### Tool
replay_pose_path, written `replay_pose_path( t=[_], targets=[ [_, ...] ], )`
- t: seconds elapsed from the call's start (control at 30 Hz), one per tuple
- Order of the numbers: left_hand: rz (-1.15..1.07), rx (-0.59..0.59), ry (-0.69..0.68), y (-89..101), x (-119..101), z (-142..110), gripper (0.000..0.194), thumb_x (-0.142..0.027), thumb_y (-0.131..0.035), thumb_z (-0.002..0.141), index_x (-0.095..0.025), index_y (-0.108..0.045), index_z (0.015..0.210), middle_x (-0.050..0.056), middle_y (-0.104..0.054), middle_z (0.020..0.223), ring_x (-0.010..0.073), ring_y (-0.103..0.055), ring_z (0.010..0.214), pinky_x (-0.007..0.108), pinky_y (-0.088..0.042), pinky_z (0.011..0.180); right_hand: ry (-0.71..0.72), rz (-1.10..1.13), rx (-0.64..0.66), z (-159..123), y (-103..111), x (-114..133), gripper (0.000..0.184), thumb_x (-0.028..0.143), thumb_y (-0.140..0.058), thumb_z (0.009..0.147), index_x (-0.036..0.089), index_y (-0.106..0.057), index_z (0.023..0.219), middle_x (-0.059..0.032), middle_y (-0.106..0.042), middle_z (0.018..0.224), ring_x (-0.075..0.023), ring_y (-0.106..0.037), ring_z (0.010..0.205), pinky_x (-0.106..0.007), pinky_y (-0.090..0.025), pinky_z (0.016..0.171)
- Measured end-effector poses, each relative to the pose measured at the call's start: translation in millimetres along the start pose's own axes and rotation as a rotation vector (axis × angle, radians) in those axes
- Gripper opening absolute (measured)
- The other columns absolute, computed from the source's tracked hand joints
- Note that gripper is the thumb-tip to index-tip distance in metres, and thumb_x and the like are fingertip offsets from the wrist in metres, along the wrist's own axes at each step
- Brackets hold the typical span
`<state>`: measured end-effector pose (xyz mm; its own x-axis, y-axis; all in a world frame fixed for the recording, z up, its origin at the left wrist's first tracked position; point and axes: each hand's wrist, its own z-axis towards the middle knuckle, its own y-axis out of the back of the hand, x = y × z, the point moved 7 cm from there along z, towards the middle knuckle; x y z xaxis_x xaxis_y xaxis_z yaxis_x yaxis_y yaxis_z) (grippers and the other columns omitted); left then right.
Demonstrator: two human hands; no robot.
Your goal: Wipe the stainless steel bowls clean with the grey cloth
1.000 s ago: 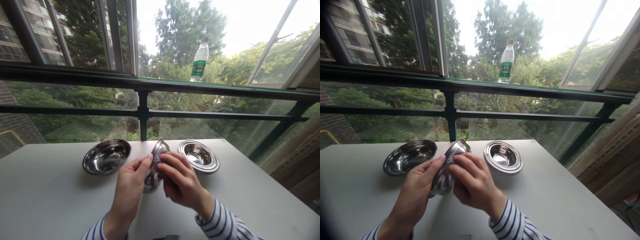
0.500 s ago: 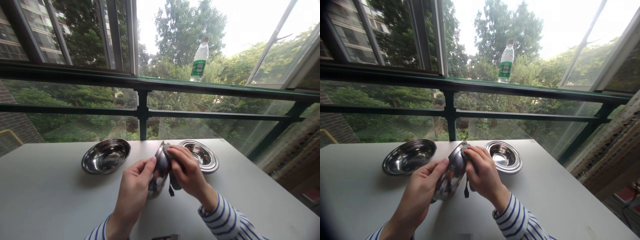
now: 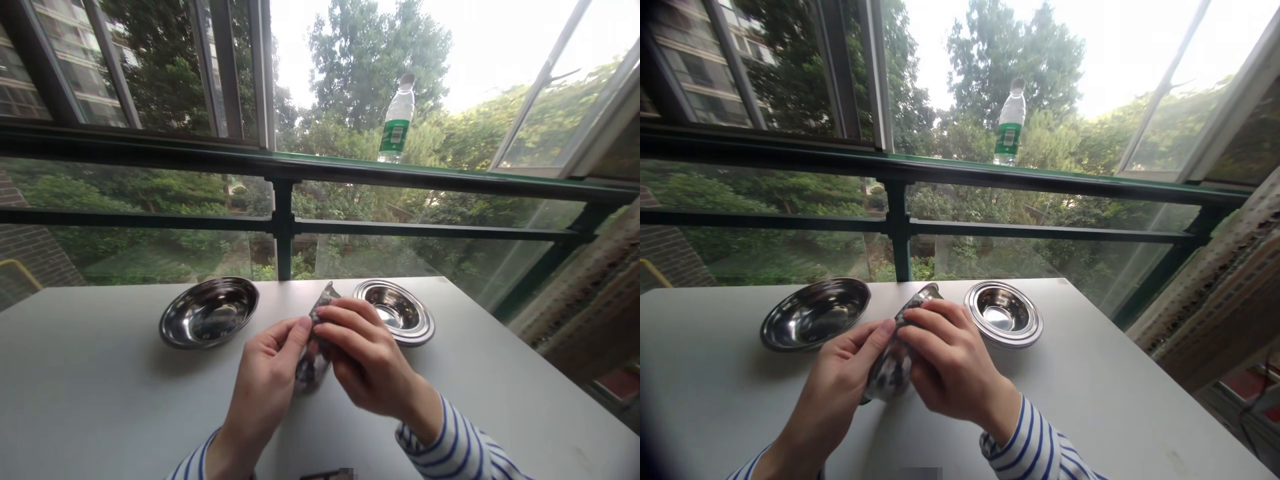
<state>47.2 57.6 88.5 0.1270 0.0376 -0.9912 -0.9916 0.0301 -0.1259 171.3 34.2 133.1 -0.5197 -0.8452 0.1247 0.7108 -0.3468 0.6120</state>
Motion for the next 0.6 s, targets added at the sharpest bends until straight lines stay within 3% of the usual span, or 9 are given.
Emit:
replay_pose_path(
  t=[0.07, 0.23, 0.43, 0.6],
  targets=[
    [-0.010, 0.007, -0.005, -0.5, -2, 0, 0.028, -0.041, -0.062, 0.074, -0.014, -0.068, 0.077, 0.001, -0.055, 0.060, 0.0119, -0.051, 0.057, 0.020, -0.042, 0.051, 0.012, -0.012, 0.001, 1, 0, 2, 0.034, 0.015, -0.051, 0.077, 0.020, -0.057, 0.109, -0.0082, -0.060, 0.115, -0.0256, -0.048, 0.110, -0.046, -0.043, 0.091],
    [-0.067, 0.000, 0.023, -4.7, 1, -2, 0.032, -0.044, -0.061, 0.074, -0.015, -0.067, 0.087, 0.003, -0.062, 0.066, 0.0129, -0.055, 0.059, 0.021, -0.045, 0.052, -0.211, -0.031, -0.118, -1, 5, -22, 0.033, 0.012, -0.043, 0.083, 0.019, -0.055, 0.113, -0.0097, -0.060, 0.113, -0.0233, -0.052, 0.107, -0.044, -0.045, 0.090],
    [-0.094, -0.086, -0.002, 2.2, 4, 2, 0.036, -0.042, -0.062, 0.074, -0.017, -0.061, 0.101, 0.002, -0.066, 0.069, 0.0121, -0.058, 0.058, 0.021, -0.047, 0.056, 0.030, -0.093, 0.019, -3, -11, 7, 0.037, 0.016, -0.049, 0.080, 0.018, -0.053, 0.117, -0.0095, -0.058, 0.120, -0.0258, -0.047, 0.114, -0.044, -0.042, 0.093],
    [-0.065, -0.093, -0.041, 6.4, 1, 5, 0.038, -0.040, -0.063, 0.073, -0.017, -0.064, 0.103, 0.004, -0.069, 0.079, 0.0155, -0.062, 0.071, 0.025, -0.049, 0.071, 0.112, -0.090, 0.084, -3, -16, 21, 0.037, 0.019, -0.051, 0.080, 0.016, -0.053, 0.116, -0.0087, -0.058, 0.120, -0.0248, -0.045, 0.115, -0.041, -0.042, 0.093]
  ],
)
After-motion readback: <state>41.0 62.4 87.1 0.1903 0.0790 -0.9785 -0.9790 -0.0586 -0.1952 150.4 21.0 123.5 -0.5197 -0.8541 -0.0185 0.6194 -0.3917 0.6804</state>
